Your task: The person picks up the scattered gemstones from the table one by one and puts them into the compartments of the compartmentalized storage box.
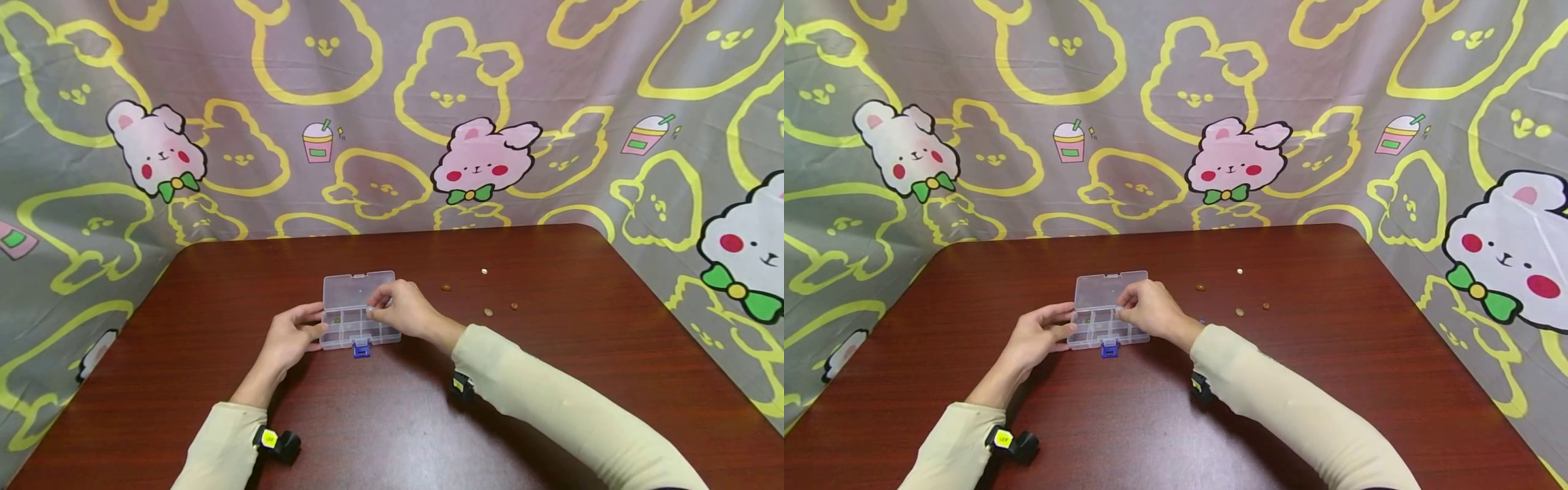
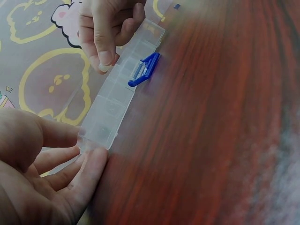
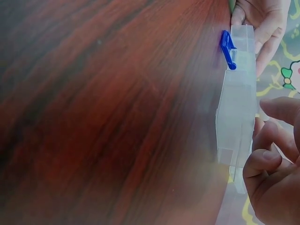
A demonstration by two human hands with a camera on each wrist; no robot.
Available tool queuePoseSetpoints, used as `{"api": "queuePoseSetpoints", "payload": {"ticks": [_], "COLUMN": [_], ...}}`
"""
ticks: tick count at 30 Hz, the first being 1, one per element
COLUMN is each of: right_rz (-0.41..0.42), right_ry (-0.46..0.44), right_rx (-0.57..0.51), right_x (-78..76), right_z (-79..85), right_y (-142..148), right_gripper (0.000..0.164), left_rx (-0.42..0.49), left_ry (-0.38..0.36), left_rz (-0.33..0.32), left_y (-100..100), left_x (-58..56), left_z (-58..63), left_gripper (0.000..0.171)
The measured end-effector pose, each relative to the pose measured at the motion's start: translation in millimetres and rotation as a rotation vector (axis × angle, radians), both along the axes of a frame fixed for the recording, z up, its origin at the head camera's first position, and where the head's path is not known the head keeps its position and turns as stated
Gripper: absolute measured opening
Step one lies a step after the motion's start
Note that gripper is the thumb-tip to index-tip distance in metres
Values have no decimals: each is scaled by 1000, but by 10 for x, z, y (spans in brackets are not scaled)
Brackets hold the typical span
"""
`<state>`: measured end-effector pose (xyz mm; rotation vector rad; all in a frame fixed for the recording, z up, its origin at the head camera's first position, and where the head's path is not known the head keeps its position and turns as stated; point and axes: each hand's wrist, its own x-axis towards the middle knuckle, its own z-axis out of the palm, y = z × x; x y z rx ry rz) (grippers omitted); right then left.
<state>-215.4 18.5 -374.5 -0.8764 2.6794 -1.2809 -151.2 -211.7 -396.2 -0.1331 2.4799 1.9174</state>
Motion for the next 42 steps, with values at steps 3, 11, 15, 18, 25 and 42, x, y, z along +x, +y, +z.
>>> {"api": "queuePoseSetpoints", "payload": {"ticks": [3, 11, 15, 18, 25, 42], "right_rz": [-7, -8, -10, -5, 5, 25], "right_ry": [-5, 14, 8, 7, 8, 19], "right_rx": [3, 6, 17, 19, 9, 9], "right_x": [3, 10, 15, 19, 17, 60], "right_z": [-8, -8, -7, -2, -7, -23], "right_y": [-10, -35, -28, -16, 24, 205], "right_gripper": [7, 7, 8, 9, 8, 8], "left_rx": [-1, -5, -2, -9, -11, -20], "left_ry": [0, -6, -4, -5, -18, -15], "left_rz": [1, 7, 4, 4, 19, 6], "left_y": [3, 7, 9, 8, 16, 14], "left_x": [0, -7, -12, -10, -10, -3], "left_z": [-1, -23, -29, -26, -15, -17], "left_gripper": [44, 44, 45, 45, 45, 44]}}
